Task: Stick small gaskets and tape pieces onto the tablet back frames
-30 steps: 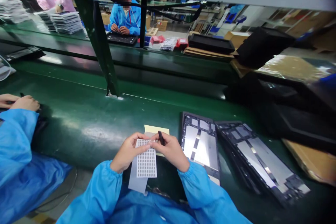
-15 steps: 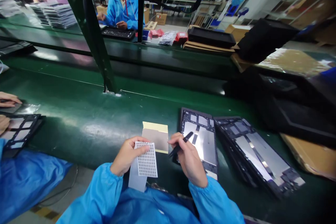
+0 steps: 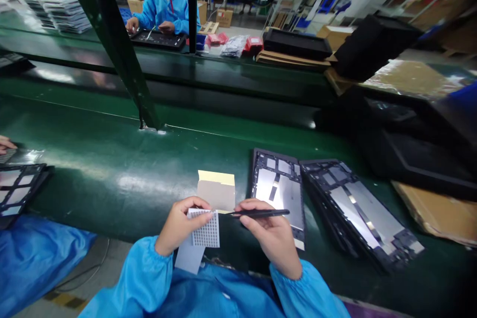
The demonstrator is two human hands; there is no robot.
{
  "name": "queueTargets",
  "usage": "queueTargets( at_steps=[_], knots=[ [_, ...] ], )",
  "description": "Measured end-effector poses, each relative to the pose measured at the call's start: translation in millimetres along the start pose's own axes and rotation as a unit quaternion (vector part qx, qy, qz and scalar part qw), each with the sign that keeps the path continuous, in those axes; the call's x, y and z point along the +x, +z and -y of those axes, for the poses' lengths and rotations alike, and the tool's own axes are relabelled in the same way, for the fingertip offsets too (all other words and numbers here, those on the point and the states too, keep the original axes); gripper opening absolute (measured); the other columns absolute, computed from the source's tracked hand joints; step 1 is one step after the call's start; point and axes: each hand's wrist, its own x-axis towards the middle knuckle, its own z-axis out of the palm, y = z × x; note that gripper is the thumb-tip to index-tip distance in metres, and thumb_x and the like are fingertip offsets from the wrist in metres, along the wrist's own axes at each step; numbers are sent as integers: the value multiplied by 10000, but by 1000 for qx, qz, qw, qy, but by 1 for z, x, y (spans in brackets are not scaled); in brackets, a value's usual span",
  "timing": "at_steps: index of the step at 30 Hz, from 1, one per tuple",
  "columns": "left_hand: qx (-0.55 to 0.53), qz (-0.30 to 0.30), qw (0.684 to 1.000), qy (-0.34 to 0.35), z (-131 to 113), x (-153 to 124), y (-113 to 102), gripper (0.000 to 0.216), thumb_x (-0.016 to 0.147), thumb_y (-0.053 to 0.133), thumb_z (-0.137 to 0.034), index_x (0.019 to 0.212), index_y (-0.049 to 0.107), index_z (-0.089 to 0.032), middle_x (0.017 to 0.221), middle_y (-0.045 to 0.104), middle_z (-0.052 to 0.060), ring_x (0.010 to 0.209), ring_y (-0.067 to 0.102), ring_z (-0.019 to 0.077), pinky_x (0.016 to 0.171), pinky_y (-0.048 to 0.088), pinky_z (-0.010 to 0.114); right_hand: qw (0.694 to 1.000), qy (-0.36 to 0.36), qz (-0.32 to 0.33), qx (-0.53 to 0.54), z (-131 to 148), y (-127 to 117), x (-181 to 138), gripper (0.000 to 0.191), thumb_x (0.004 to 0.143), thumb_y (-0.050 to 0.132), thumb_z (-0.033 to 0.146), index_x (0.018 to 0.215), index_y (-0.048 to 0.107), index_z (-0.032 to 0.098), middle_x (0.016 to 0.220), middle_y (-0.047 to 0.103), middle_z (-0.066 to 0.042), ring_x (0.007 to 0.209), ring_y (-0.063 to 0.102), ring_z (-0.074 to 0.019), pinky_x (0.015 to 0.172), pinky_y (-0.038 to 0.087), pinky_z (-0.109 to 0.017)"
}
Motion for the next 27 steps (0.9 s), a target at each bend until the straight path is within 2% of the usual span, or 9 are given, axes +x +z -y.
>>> queueTargets(
  at_steps=[9,15,20,27],
  knots=[
    [63,42,984,162,-9,-3,0,99,807,735,-268,756,711,-187,779,751,64,726,695,178,699,546,286,1000,-21,20,9,0,2,1,116,836,784,271,943,752,240,909,751,-68,845,732,-197,788,640,-344],
    [92,69,965,234,-11,-1,1,78,836,740,-252,783,723,-197,773,758,64,735,711,182,725,557,307,999,17,32,38,3,2,3,148,815,806,313,918,738,231,885,764,-55,830,744,-192,758,634,-319],
    [94,79,960,251,-10,0,0,33,839,744,-223,820,728,-202,793,764,57,759,714,177,737,557,302,997,47,48,50,8,1,7,162,800,820,315,901,734,224,866,778,-52,819,756,-185,726,630,-286],
    [99,88,966,221,-12,-1,3,85,835,735,-267,786,736,-197,778,763,72,752,714,191,735,564,313,992,104,49,60,4,1,9,258,764,836,406,869,719,201,816,779,-57,699,751,-190,684,656,-328]
  ],
)
